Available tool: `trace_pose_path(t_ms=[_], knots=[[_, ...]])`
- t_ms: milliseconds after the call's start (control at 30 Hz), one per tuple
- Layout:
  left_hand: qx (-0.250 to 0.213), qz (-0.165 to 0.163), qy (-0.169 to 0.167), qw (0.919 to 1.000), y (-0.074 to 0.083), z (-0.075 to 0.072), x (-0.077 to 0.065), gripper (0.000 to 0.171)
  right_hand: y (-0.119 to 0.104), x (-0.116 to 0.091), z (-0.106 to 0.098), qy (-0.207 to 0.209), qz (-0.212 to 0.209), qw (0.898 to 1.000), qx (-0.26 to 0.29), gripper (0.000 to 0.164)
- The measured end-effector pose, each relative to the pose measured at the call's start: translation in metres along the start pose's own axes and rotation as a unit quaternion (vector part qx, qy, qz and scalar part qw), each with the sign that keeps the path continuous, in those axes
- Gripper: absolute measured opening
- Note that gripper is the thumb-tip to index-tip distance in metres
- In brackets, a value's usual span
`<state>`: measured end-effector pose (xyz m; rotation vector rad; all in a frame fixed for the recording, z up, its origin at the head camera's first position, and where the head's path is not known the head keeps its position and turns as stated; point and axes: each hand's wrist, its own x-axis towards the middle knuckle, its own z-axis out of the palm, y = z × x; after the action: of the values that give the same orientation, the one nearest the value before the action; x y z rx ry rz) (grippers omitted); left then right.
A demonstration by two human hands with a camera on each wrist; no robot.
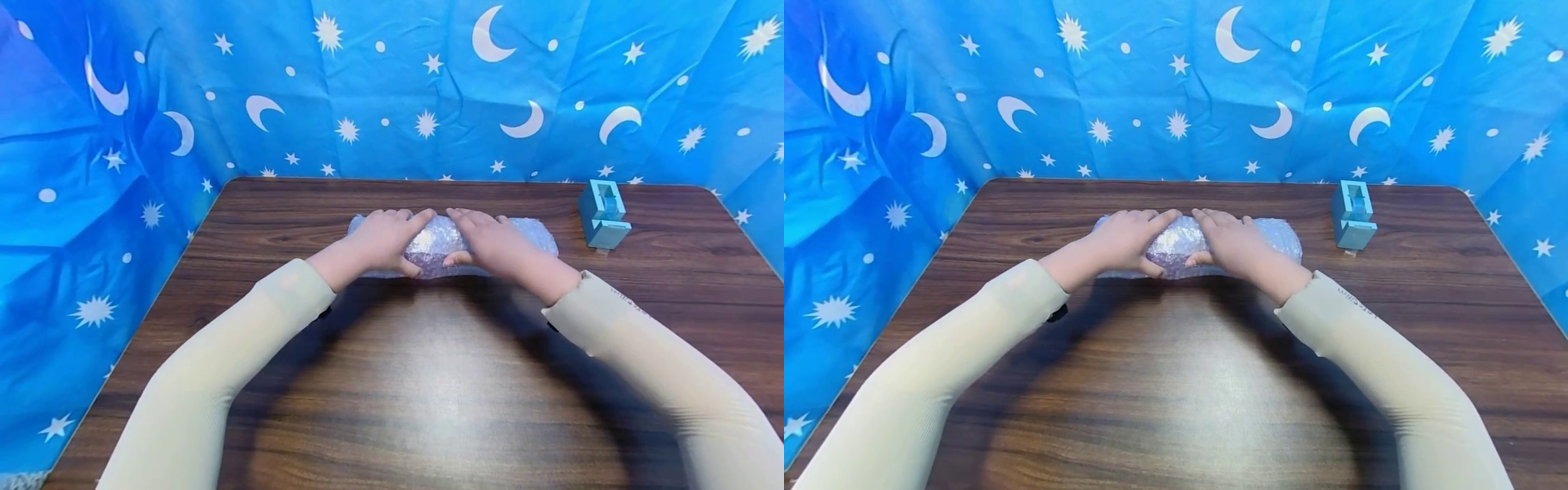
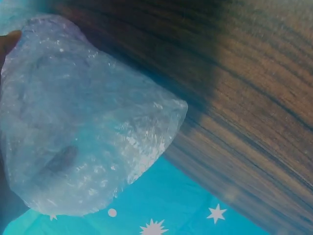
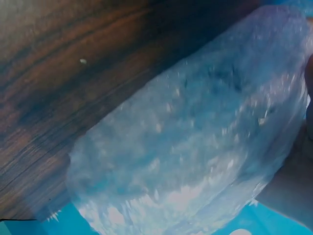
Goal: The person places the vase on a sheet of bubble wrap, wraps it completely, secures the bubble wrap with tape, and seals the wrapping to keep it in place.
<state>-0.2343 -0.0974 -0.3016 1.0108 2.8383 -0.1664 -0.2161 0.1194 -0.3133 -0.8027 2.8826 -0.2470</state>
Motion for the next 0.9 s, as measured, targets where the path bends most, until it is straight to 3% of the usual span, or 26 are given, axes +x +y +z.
trace_pose_path(t_ms=[167,333,667,900], knots=[[-0.019,0.0,-0.014,0.9997,-0.004,-0.005,0.004,0.105,-0.005,-0.005,0.004,0.025,0.002,1.0,-0.016,0.08],[-0.046,-0.006,-0.034,0.9984,-0.007,-0.01,0.009,0.104,-0.007,-0.004,0.007,0.016,0.019,1.0,0.0,0.078],[-0.08,-0.006,-0.044,0.9958,-0.015,-0.008,0.017,0.104,-0.002,-0.001,0.012,0.033,0.022,0.999,-0.015,0.123],[-0.062,-0.014,-0.039,0.9972,-0.012,-0.005,0.012,0.105,-0.003,0.005,0.019,0.069,0.024,0.995,-0.062,0.106]])
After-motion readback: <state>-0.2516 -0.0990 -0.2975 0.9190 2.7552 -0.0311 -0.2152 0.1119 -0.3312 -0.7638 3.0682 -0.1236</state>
